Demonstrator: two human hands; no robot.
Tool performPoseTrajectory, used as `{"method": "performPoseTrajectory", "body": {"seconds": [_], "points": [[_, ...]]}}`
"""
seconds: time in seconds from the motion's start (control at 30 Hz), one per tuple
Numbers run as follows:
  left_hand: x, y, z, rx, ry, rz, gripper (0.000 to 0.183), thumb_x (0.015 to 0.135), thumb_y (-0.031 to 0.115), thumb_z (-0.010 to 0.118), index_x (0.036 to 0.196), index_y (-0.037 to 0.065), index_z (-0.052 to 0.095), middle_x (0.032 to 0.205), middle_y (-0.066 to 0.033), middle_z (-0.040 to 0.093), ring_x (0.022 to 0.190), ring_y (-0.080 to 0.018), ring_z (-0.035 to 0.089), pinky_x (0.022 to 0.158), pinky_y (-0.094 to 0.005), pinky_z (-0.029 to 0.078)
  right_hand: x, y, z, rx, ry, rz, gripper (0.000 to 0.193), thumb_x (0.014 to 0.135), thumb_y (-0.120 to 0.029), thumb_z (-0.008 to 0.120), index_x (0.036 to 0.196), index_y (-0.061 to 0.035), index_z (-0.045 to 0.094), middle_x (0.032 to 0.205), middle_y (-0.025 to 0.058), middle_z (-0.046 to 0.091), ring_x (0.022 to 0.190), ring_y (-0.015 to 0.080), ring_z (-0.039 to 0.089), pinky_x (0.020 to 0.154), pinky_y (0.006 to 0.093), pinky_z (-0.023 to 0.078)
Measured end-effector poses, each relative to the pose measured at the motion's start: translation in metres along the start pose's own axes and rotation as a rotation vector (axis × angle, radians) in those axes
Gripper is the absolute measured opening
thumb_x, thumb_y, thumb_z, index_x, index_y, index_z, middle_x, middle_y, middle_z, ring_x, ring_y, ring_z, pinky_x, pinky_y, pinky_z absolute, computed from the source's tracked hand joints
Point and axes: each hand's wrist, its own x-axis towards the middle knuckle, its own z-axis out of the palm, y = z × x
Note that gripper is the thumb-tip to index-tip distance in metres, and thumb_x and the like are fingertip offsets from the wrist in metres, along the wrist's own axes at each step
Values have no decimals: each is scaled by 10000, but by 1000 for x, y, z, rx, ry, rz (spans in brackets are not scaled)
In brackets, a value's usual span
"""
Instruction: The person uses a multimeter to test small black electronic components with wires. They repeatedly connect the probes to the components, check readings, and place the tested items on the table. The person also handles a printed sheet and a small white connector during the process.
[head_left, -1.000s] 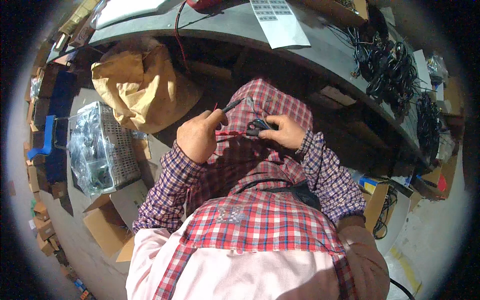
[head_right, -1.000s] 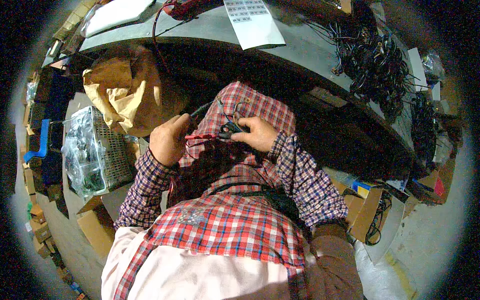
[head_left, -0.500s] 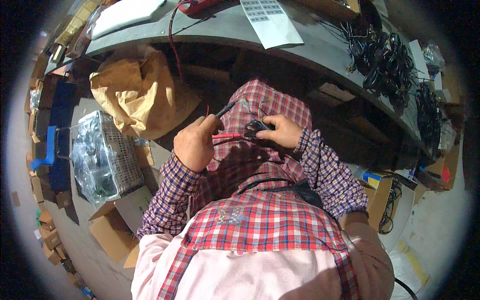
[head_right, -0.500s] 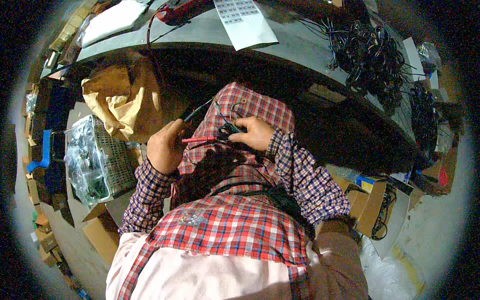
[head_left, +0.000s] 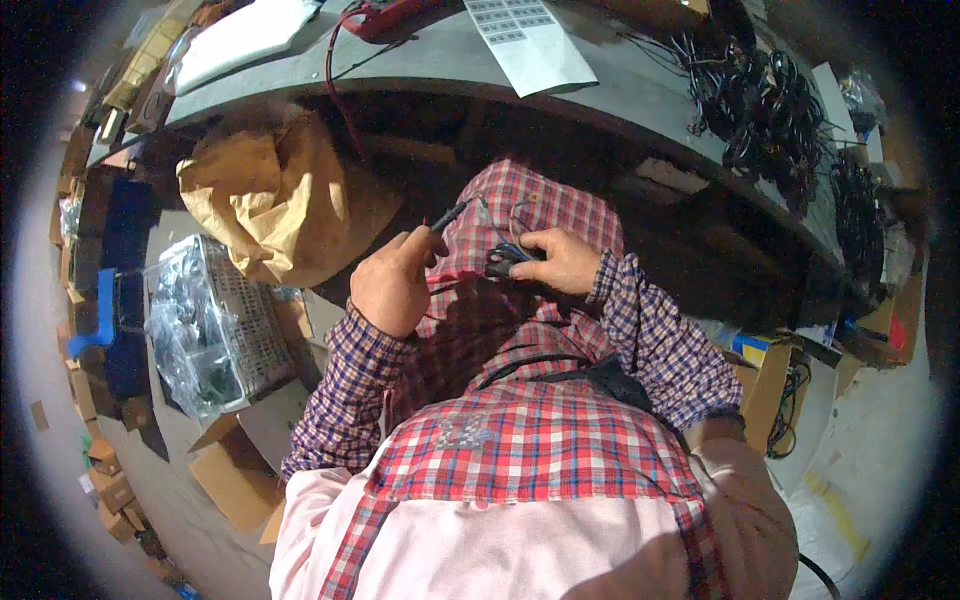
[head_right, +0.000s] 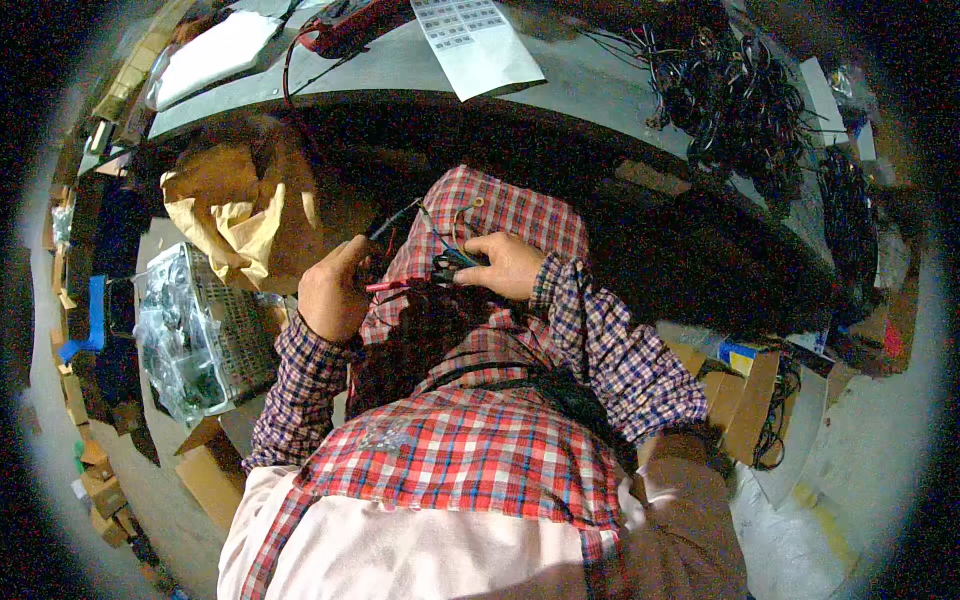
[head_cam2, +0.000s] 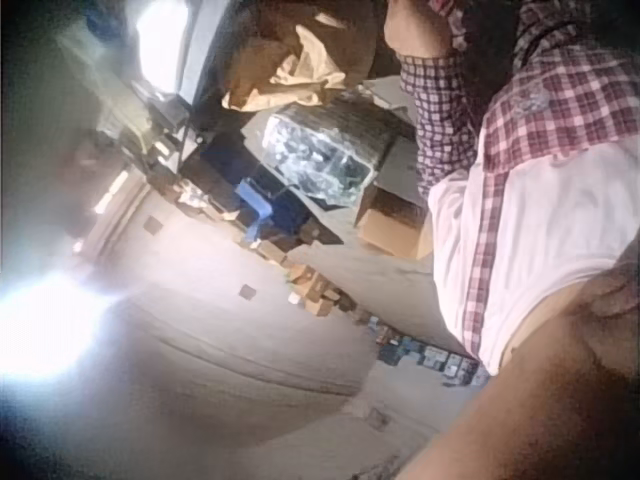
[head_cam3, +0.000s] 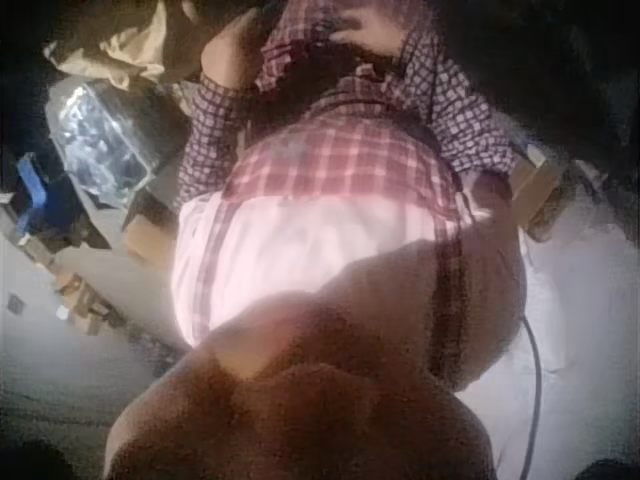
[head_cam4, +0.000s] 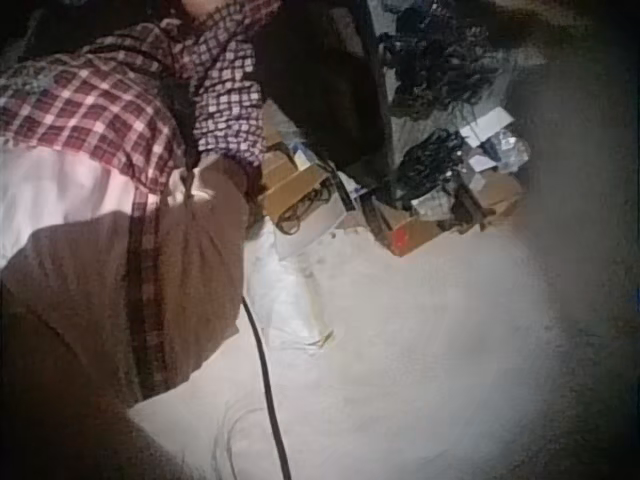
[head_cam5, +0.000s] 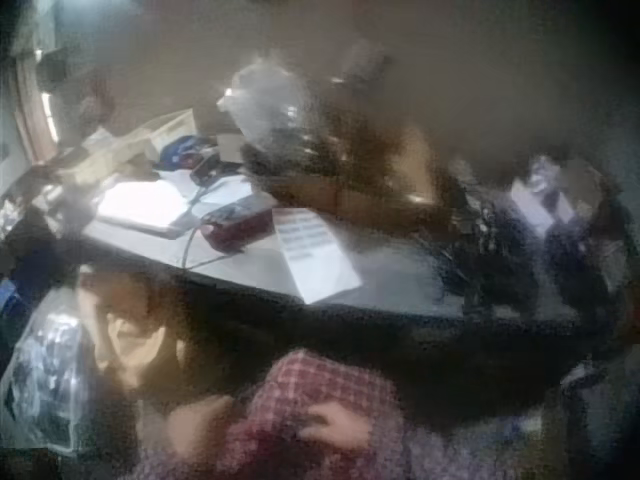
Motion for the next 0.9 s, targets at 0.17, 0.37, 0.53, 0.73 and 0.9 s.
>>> {"method": "performPoseTrajectory", "body": {"seconds": [0.17, 0.37, 0.53, 0.73, 0.9], "points": [[5, -8, 13, -190, 7, 6, 266, 791, -15, 551, 1017, 104, 624, 904, -152, 652, 842, -326, 637, 679, -379, 501, 12, 40, 8, 65, 45, -210, 334, 805, -301, 683, 1018, -45, 661, 845, 136, 675, 774, 210, 643, 703, 365, 485], [-7, -20, 12, -201, 24, -38, 210, 824, -45, 531, 1004, 31, 610, 843, -169, 667, 778, -245, 666, 661, -340, 497, 23, 6, 1, -117, -43, -295, 357, 784, -321, 691, 989, -33, 647, 859, 154, 676, 794, 266, 648, 717, 379, 487], [12, 7, -7, -106, 85, 68, 189, 726, -30, 565, 875, 82, 593, 809, -135, 606, 760, -342, 615, 620, -395, 479, 19, 15, 2, -12, 40, -242, 413, 772, -326, 687, 1035, -10, 641, 878, 210, 654, 814, 314, 652, 729, 391, 495], [6, -1, -9, 38, 8, -2, 231, 723, -27, 529, 861, 141, 607, 759, -64, 607, 719, -278, 627, 592, -379, 496, 12, 4, -6, -17, -52, -19, 286, 835, -254, 672, 1009, -28, 648, 792, 134, 666, 717, 191, 624, 697, 351, 480], [12, -1, -11, -22, 10, -17, 234, 732, -17, 530, 878, 146, 614, 756, -58, 608, 730, -270, 628, 599, -370, 500, 13, -4, -15, -44, -43, 2, 335, 837, -315, 678, 1034, -45, 651, 775, 120, 662, 675, 169, 608, 654, 339, 470]]}}
